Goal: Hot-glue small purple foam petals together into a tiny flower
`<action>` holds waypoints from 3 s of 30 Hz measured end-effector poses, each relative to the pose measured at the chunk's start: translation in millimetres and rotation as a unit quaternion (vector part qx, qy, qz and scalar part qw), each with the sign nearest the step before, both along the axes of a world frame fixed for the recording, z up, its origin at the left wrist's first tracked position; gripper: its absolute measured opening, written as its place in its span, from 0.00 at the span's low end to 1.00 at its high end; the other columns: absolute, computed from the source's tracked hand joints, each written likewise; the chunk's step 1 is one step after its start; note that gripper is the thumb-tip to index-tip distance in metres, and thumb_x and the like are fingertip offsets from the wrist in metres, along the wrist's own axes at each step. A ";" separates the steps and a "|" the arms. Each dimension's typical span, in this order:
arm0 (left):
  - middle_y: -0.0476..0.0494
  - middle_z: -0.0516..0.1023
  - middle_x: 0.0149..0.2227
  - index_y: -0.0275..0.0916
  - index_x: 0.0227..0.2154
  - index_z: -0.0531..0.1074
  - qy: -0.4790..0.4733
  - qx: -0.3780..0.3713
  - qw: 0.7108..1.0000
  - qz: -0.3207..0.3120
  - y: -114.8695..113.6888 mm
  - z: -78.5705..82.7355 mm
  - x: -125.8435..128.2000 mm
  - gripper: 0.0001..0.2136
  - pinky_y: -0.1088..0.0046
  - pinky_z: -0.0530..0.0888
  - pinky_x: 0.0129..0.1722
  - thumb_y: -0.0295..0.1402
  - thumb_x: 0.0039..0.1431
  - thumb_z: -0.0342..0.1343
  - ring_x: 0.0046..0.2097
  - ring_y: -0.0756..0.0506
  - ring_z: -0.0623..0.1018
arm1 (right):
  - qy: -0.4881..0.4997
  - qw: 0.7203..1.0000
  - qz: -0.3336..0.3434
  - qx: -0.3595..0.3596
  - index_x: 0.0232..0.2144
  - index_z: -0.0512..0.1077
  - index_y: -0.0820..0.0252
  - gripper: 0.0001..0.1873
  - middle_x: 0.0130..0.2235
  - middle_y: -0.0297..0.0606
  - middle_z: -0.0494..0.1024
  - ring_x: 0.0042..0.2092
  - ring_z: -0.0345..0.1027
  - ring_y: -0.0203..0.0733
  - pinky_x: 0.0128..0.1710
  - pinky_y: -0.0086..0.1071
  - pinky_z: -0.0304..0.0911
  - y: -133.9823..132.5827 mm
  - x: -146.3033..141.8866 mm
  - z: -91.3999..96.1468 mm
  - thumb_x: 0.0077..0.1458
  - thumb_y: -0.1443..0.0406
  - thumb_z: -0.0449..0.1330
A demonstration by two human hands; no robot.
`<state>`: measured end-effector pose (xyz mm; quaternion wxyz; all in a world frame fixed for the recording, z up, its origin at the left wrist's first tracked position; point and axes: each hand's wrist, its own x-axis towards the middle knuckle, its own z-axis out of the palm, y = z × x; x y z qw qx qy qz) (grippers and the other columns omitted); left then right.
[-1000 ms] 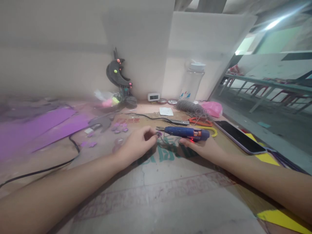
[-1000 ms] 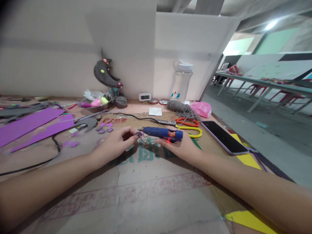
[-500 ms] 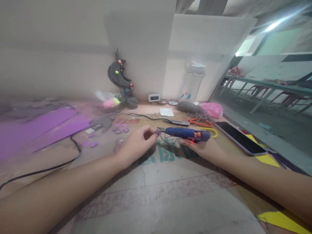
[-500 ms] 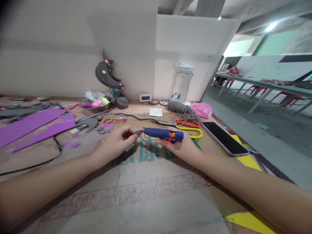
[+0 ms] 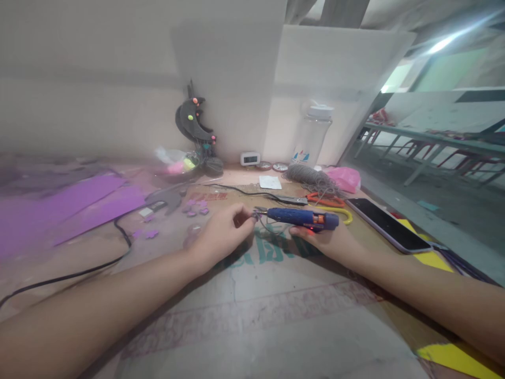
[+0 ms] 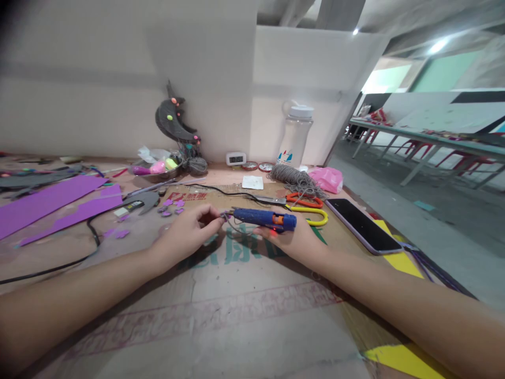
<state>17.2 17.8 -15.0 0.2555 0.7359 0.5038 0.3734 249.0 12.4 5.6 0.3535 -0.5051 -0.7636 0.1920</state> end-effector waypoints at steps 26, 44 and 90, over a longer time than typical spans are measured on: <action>0.51 0.73 0.26 0.39 0.28 0.69 0.007 0.012 1.000 -0.002 0.0 0.4 0.9 0.07 0.74 0.65 0.28 0.36 0.56 0.50 0.28 0.49 0.71 | -0.036 0.999 -0.003 0.025 0.28 0.69 0.56 0.12 0.26 0.31 0.74 0.30 0.70 0.41 0.28 0.31 0.66 6.2 10.4 -15.6 0.49 0.54 0.63; 0.49 0.75 0.28 0.40 0.29 0.69 -0.010 -0.007 1.000 0.003 1.4 -0.5 0.0 0.09 0.72 0.66 0.30 0.39 0.57 0.51 0.29 0.48 0.73 | -0.031 0.998 0.043 0.036 0.31 0.69 0.57 0.12 0.30 0.35 0.75 0.32 0.71 0.42 0.33 0.33 0.67 5.2 11.1 -9.1 0.51 0.55 0.61; 0.51 0.74 0.27 0.40 0.29 0.68 0.001 0.001 1.000 -0.004 2.3 -2.4 0.0 0.07 0.73 0.66 0.30 0.37 0.57 0.51 0.29 0.48 0.73 | 0.029 0.997 0.059 0.034 0.34 0.69 0.57 0.13 0.31 0.33 0.75 0.32 0.70 0.39 0.32 0.29 0.67 8.3 10.7 -13.1 0.48 0.58 0.65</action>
